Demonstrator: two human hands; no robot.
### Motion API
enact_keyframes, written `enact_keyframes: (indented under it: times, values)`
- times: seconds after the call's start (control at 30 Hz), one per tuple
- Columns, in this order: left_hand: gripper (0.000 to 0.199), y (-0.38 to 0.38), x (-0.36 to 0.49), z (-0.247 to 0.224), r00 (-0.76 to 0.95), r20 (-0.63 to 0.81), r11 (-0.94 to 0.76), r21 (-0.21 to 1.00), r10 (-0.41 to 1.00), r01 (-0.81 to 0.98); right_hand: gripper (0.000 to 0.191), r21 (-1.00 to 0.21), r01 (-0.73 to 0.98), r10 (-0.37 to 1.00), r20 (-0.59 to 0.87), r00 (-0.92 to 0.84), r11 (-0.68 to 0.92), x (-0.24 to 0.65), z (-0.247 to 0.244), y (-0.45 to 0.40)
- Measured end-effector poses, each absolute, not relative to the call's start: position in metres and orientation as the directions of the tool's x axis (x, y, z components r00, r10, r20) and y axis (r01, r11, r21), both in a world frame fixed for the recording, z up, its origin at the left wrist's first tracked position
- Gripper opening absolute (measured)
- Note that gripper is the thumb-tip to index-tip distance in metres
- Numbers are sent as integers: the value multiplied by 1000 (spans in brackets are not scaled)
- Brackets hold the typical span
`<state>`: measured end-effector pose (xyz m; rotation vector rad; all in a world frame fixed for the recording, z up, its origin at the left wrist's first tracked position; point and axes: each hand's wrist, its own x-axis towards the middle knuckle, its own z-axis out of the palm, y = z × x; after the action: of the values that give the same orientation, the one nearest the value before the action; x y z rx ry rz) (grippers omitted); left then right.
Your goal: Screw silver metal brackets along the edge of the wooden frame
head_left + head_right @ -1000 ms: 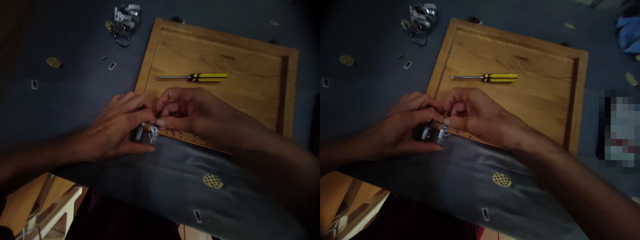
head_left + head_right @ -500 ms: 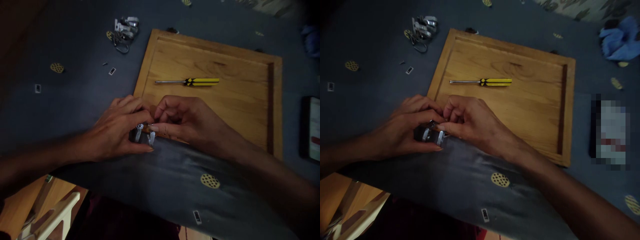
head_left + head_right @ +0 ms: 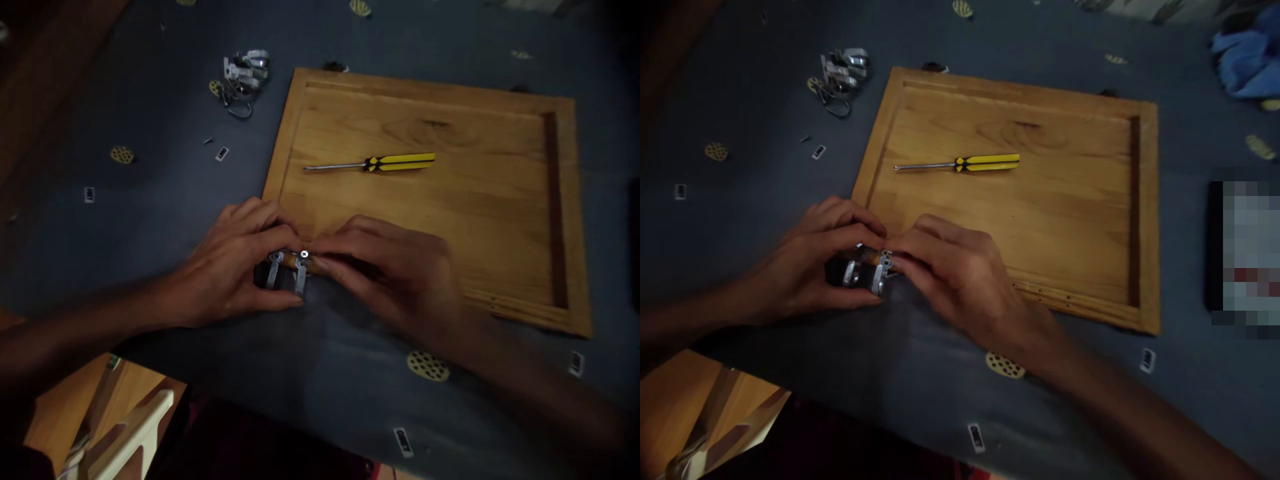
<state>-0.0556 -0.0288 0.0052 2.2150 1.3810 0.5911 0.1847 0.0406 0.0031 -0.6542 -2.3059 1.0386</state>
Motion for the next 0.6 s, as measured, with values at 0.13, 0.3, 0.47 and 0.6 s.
enact_keyframes:
  times: [0.13, 0.3, 0.47, 0.6]
  values:
    - [32, -29, -55, 3, 389, 87, -363, 583, 917, 727, 19, -732, 214, 570, 278, -773, 646, 181, -1, 37]
    - [33, -29, -56, 3, 393, 99, -372, 591, 914, 716, 21, -702, 269, 576, 241, -781, 659, 182, -2, 37]
    - [31, -29, -56, 3, 415, 127, -404, 597, 901, 693, 19, -710, 258, 578, 251, -777, 656, 183, -2, 38]
    - [36, -29, -56, 5, 418, 102, -391, 597, 903, 700, 16, -727, 198, 577, 316, -753, 657, 183, -1, 35]
